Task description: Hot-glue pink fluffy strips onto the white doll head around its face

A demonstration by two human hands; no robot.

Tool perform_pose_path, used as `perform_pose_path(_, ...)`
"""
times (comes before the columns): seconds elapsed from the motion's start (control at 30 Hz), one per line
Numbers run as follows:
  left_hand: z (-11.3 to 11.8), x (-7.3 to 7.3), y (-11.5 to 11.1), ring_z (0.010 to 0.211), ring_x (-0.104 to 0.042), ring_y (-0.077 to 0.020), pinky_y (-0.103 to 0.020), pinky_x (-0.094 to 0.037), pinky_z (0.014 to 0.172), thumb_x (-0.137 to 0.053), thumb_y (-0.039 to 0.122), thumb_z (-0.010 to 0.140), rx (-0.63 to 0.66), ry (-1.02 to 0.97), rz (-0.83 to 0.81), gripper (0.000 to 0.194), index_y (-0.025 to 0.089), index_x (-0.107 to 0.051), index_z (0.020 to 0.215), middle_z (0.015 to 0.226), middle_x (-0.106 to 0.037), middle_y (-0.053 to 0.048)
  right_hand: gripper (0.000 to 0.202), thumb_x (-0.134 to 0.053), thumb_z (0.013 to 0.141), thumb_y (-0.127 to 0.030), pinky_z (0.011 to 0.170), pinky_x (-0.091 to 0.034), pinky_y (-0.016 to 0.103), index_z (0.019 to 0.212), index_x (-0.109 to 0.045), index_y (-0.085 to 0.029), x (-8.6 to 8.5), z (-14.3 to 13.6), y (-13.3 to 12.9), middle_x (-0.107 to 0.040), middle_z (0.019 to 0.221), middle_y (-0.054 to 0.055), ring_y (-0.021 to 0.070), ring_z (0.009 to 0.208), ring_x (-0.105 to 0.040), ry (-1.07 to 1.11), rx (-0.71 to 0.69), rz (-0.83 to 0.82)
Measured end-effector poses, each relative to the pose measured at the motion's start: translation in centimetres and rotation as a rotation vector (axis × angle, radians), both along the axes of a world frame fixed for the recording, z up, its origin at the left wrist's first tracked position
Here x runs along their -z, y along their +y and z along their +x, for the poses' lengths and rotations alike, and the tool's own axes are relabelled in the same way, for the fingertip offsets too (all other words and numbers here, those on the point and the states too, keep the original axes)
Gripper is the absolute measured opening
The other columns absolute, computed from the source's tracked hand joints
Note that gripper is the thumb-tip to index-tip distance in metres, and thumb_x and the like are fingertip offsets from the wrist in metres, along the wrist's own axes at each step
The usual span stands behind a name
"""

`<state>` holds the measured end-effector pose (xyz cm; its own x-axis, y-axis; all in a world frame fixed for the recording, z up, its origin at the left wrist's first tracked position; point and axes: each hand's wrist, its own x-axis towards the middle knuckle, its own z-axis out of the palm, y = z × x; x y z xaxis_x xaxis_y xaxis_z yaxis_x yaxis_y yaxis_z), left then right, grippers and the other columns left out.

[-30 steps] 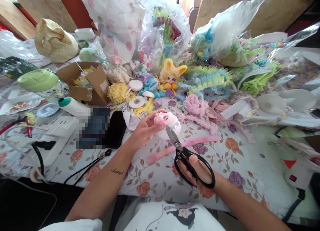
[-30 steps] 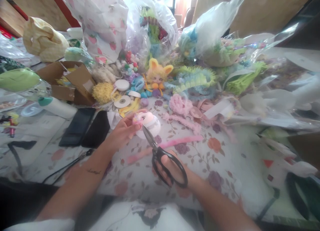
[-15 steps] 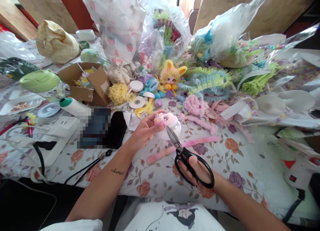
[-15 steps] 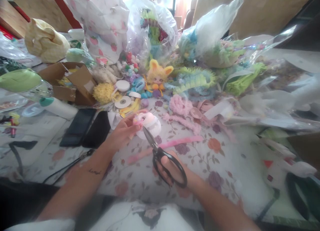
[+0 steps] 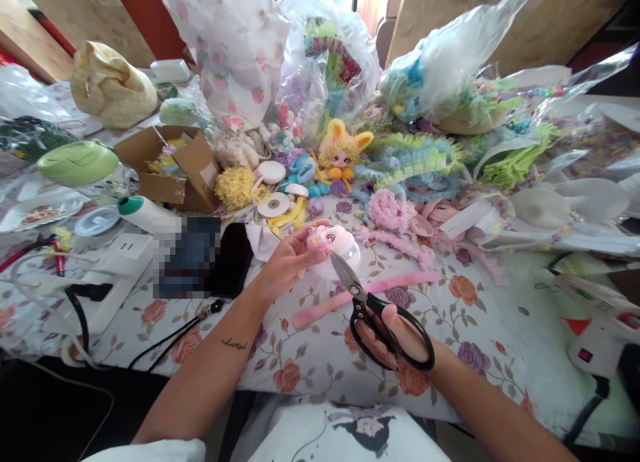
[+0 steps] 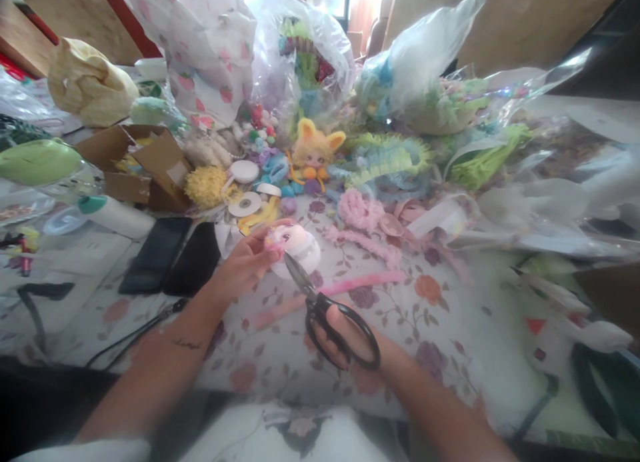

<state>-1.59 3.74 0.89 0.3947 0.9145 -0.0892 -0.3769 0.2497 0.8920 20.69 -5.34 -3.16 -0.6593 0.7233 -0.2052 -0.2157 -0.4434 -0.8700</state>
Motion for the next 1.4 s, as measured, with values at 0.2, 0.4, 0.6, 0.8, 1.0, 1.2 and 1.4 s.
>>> perform_pose_path(0.2, 0.0, 0.1, 0.1, 0.087, -0.059, -0.0124, -0.02, -0.044, 0.077, -0.074, 0.019, 0.076, 0.034, 0.0, 0.001, 0.048, 0.022, -0.061, 0.122, 0.109, -0.066, -0.004, 0.064, -0.037, 0.081, -0.079, 0.032, -0.026, 0.018, 0.071, -0.047, -0.017, -0.1, -0.3, 0.1, -0.04, 0.051, -0.006, 0.0031, 0.033, -0.031, 0.006, 0.01, -0.001)
perform_pose_path(0.4, 0.2, 0.2, -0.1, 0.085, -0.06, -0.0118, -0.02, -0.044, 0.077, -0.074, 0.018, 0.076, -0.014, -0.016, -0.016, 0.05, 0.022, -0.06, 0.123, 0.11, -0.066, -0.004, 0.065, -0.04, 0.076, -0.081, 0.03, -0.026, 0.018, 0.071, -0.047, -0.017, -0.4, -0.6, 0.0, -0.04, 0.05, -0.007, 0.0033, 0.032, -0.031, -0.005, 0.031, -0.013)
perform_pose_path(0.6, 0.4, 0.0, -0.1, 0.084, -0.06, -0.0114, -0.02, -0.044, 0.077, -0.073, 0.016, 0.076, -0.009, -0.041, -0.016, 0.045, 0.021, -0.062, 0.119, 0.104, -0.066, -0.003, 0.066, -0.042, 0.075, -0.082, 0.03, -0.023, 0.019, 0.065, -0.045, -0.017, -0.9, -0.9, 0.0, -0.041, 0.048, -0.007, 0.0033, 0.031, -0.032, -0.03, 0.047, 0.002)
perform_pose_path(0.8, 0.6, 0.1, -0.2, 0.087, -0.061, -0.0136, -0.021, -0.044, 0.078, -0.073, 0.017, 0.076, 0.005, -0.051, -0.031, 0.044, 0.02, -0.062, 0.118, 0.105, -0.067, -0.004, 0.064, -0.04, 0.079, -0.079, 0.034, -0.026, 0.019, 0.06, -0.044, -0.017, -0.9, -0.9, -0.3, -0.038, 0.044, -0.007, 0.0031, 0.031, -0.031, -0.044, 0.067, 0.02)
perform_pose_path(1.0, 0.4, 0.0, -0.2, 0.088, -0.06, -0.0131, -0.021, -0.044, 0.078, -0.073, 0.017, 0.077, -0.009, -0.036, -0.013, 0.045, 0.02, -0.062, 0.12, 0.108, -0.066, -0.005, 0.064, -0.039, 0.078, -0.08, 0.033, -0.026, 0.019, 0.068, -0.046, -0.017, 0.3, -0.3, -0.1, -0.04, 0.047, -0.007, 0.0036, 0.033, -0.032, -0.049, 0.023, 0.05)
perform_pose_path(1.2, 0.2, 0.2, 0.0, 0.094, -0.06, -0.0162, -0.025, -0.043, 0.082, -0.073, 0.019, 0.077, 0.034, -0.016, -0.025, 0.046, 0.022, -0.061, 0.122, 0.111, -0.065, -0.005, 0.062, -0.037, 0.082, -0.077, 0.034, -0.027, 0.018, 0.073, -0.048, -0.017, 0.6, -0.1, 0.1, -0.043, 0.052, -0.006, 0.0034, 0.035, -0.034, -0.041, 0.01, 0.051)
perform_pose_path(1.4, 0.3, 0.4, -0.1, 0.095, -0.06, -0.0165, -0.026, -0.043, 0.083, -0.074, 0.018, 0.074, 0.02, -0.026, -0.038, 0.046, 0.022, -0.062, 0.119, 0.11, -0.065, -0.004, 0.064, -0.038, 0.08, -0.079, 0.032, -0.025, 0.018, 0.071, -0.047, -0.017, 0.6, -0.3, 0.1, -0.042, 0.052, -0.006, 0.0033, 0.034, -0.033, -0.02, 0.021, -0.003)
